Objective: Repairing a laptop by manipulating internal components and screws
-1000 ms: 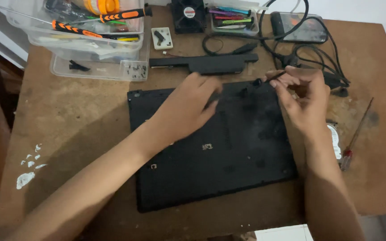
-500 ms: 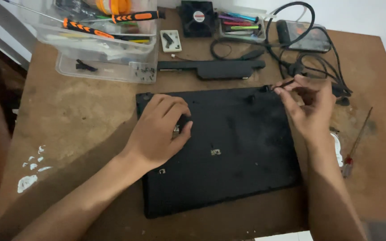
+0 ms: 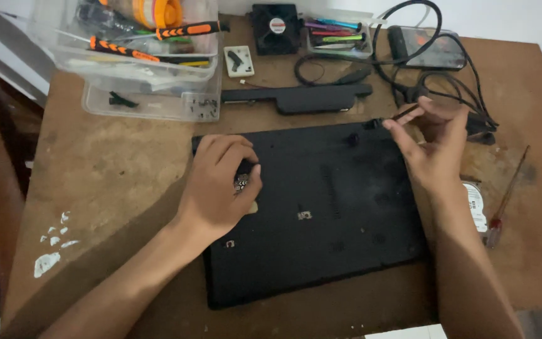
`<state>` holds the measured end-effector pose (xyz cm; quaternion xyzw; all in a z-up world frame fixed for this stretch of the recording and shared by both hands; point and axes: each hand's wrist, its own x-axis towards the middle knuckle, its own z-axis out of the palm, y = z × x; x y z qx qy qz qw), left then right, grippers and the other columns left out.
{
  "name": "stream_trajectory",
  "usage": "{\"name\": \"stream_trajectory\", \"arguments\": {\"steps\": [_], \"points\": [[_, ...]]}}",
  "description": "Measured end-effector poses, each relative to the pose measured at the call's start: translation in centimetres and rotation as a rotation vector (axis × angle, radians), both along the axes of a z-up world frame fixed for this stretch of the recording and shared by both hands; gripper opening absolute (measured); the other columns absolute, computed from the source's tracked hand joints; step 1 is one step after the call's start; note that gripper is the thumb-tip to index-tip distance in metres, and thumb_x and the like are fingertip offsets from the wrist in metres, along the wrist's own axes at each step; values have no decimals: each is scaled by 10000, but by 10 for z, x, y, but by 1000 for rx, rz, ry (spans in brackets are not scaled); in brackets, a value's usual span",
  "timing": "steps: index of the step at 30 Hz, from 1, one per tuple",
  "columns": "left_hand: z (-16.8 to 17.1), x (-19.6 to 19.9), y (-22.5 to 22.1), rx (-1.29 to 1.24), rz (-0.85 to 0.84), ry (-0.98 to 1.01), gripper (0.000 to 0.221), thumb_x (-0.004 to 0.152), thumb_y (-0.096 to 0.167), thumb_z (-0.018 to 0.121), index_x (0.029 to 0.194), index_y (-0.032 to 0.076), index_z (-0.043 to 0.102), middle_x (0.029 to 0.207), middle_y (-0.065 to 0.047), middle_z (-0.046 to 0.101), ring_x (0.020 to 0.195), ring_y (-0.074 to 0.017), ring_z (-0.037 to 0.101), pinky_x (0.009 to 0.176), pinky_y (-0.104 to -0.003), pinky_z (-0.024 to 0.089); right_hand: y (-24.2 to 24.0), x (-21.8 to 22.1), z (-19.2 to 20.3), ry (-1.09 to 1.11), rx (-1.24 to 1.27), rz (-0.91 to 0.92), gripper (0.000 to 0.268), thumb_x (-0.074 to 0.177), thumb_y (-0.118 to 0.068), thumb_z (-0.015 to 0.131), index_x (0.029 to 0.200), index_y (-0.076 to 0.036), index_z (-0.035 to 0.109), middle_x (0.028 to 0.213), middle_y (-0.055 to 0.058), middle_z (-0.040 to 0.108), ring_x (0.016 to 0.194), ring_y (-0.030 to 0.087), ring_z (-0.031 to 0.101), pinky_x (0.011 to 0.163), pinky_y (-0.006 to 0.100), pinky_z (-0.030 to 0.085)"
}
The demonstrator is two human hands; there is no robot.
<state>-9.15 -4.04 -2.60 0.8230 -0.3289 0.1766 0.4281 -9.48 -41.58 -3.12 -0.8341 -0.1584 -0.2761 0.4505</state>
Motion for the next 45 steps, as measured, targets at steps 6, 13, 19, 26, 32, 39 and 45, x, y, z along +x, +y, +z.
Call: {"name": "stream_trajectory", "arguments": {"steps": [6,13,19,26,32,39,45], "points": [[6,-5,0,-7,83,36,105,933,79,680,1005,3,680,1061,-153,632,1071,-338,552,920,-448,460,14,-5,15,-70,-63,87,488,1021,174,712,1332,-16,388,1020,216,587,1025,320,682,1071,549,636],[10,-3,5,-55,79,-18,25,954,5,638,963,20,619,943,-120,581,1107,-413,609,923,-443,499,15,3,6,-129,-59,58,596,939,149,826,1331,151,376,923,249,666,900,346,710,969,516,561],[8,-4,3,-70,84,20,28,953,12,646,978,3,637,956,-138,592,1104,-446,614,888,-461,531,9,6,2,-43,-177,-181,546,1009,76,866,1250,218,397,840,244,613,921,372,690,985,482,539],[-3,1,3,-84,114,-28,78,903,26,688,960,46,638,948,-101,572,1075,-390,590,880,-444,507,-4,14,-20,-171,-66,87,557,1019,121,732,1348,87,283,946,236,628,810,342,687,743,422,583],[5,-3,2,-95,109,-26,58,920,12,666,964,40,642,933,-110,583,1042,-384,611,859,-429,519,12,11,-4,-242,-91,95,557,980,168,748,1344,121,328,927,280,655,826,415,721,792,515,610],[13,-3,0,-128,98,8,20,943,1,643,955,16,641,919,-139,588,1003,-425,636,832,-468,553,3,11,-6,-251,-124,46,517,986,136,800,1309,134,397,907,241,689,821,347,718,809,456,591],[10,-5,2,-110,98,24,38,928,5,652,962,15,638,947,-141,575,1049,-450,613,826,-488,549,11,8,2,-176,-59,145,556,953,213,729,1354,162,346,909,253,639,901,448,718,882,594,582]]}}
